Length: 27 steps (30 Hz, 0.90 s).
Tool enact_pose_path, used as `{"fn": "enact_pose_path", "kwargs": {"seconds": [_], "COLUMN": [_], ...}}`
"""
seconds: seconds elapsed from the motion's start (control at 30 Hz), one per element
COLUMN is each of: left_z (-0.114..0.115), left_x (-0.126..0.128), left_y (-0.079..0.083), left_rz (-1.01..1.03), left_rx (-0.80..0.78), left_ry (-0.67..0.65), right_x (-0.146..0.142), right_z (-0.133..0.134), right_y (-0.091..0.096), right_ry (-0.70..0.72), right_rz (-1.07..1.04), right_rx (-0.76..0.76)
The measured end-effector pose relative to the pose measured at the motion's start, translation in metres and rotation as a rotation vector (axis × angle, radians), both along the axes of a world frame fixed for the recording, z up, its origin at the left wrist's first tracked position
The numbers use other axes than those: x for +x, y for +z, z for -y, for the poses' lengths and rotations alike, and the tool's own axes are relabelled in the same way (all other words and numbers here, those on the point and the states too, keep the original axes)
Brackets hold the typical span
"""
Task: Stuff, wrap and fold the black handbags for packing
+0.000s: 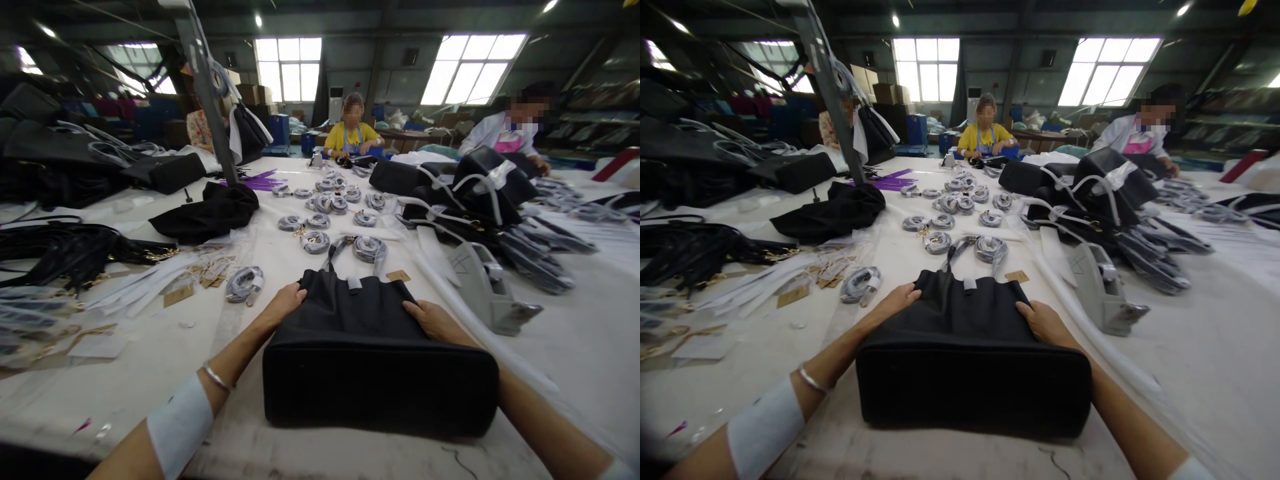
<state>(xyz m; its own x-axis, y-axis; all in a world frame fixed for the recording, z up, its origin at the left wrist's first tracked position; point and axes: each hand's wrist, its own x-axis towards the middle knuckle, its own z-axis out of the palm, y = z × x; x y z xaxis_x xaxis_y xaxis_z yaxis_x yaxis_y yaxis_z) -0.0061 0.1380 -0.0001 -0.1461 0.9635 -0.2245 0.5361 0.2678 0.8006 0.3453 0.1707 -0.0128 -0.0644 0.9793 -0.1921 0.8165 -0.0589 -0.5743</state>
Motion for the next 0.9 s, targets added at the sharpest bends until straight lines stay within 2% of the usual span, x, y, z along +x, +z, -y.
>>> {"fn": "enact_pose_path", "kwargs": {"seconds": [0.17,0.33,0.37,0.53,0.67,0.77,0.83,0.9], "left_z": [-0.004,-0.006,-0.006,-0.003,0.007,0.016,0.02,0.022], "left_x": [-0.005,-0.006,-0.005,0.007,0.016,0.019,0.019,0.018], "left_y": [0.005,0.023,0.024,0.015,0.004,0.0,-0.001,-0.001], "left_rz": [-0.002,0.222,0.213,-0.172,-0.383,-0.578,-0.657,-0.693], "left_rx": [-0.115,-0.287,-0.295,-0.143,-0.037,0.028,0.08,0.125], "left_ry": [-0.069,-0.131,-0.135,-0.095,-0.039,-0.081,-0.104,-0.113], "right_x": [-0.002,-0.001,-0.001,0.001,0.007,0.012,0.014,0.015], "right_z": [0.003,0.005,0.005,0.005,0.011,0.02,0.026,0.033], "right_y": [0.003,0.005,0.005,0.004,0.002,0.006,0.017,0.033], "right_ry": [0.012,0.05,0.058,0.081,0.052,0.058,0.182,0.282], "right_rz": [0.166,0.258,0.266,0.287,0.35,0.37,0.234,-0.049], "right_rx": [-0.042,-0.01,-0.005,0.003,0.036,0.23,0.429,0.471]}}
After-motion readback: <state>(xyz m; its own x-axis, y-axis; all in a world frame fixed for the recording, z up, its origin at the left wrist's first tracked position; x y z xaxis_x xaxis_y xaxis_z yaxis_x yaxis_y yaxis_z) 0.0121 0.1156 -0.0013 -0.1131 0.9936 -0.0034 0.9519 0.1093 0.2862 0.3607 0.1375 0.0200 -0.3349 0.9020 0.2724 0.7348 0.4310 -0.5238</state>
